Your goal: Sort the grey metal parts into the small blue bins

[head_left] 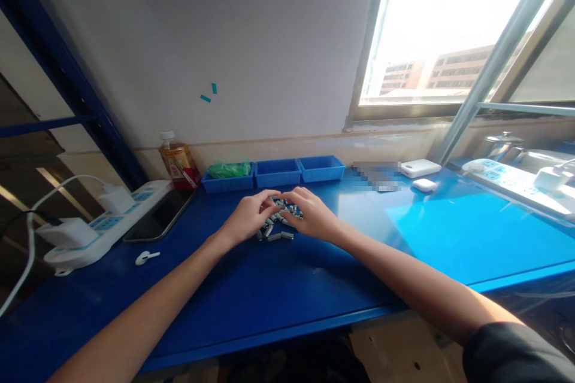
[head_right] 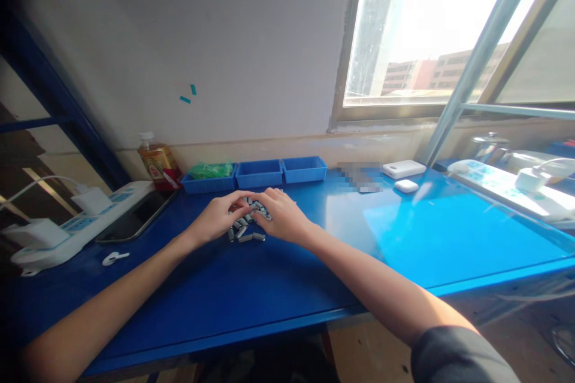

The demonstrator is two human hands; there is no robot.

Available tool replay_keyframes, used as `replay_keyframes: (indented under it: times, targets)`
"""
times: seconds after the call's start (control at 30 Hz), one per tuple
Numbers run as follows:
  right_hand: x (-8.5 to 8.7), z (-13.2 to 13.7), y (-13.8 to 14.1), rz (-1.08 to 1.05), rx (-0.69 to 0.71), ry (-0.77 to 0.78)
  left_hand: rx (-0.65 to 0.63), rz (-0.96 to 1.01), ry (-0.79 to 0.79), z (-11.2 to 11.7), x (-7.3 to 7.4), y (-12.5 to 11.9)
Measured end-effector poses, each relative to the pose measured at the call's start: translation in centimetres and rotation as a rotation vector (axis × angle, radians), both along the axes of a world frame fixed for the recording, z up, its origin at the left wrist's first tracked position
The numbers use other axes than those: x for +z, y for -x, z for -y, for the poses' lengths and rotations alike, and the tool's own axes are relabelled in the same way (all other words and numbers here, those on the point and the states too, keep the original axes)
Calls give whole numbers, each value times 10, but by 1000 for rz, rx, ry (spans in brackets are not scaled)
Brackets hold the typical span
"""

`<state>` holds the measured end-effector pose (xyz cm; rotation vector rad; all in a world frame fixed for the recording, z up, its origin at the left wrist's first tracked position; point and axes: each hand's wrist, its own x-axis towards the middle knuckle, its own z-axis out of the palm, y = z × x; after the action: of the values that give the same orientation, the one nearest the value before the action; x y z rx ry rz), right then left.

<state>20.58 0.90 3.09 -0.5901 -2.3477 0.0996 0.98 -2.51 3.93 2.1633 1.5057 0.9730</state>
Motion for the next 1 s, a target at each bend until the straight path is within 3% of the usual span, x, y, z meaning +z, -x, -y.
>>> replay_keyframes:
  times: [0.13, 0.4, 0.57, 0.7, 0.83, 1.0]
  targets:
    - [1, 5, 3, -47, 76, -33, -67, 223, 69, 9, 4, -16]
    - [5, 6, 1, -113, 8, -12, -92, 392, 125, 9, 9, -13]
    - [4, 6, 4, -178, -73, 32, -59, 380, 110, 8, 8, -13]
    - [5, 3, 9, -181, -126, 84, -21, 226, 33, 8, 10, -9]
    - [7, 5, 14, -210, -92, 75, 20, 109, -55, 9, 14, -5]
    - [9, -6, 14, -109, -18, 26, 33, 66, -40, 4, 9, 2]
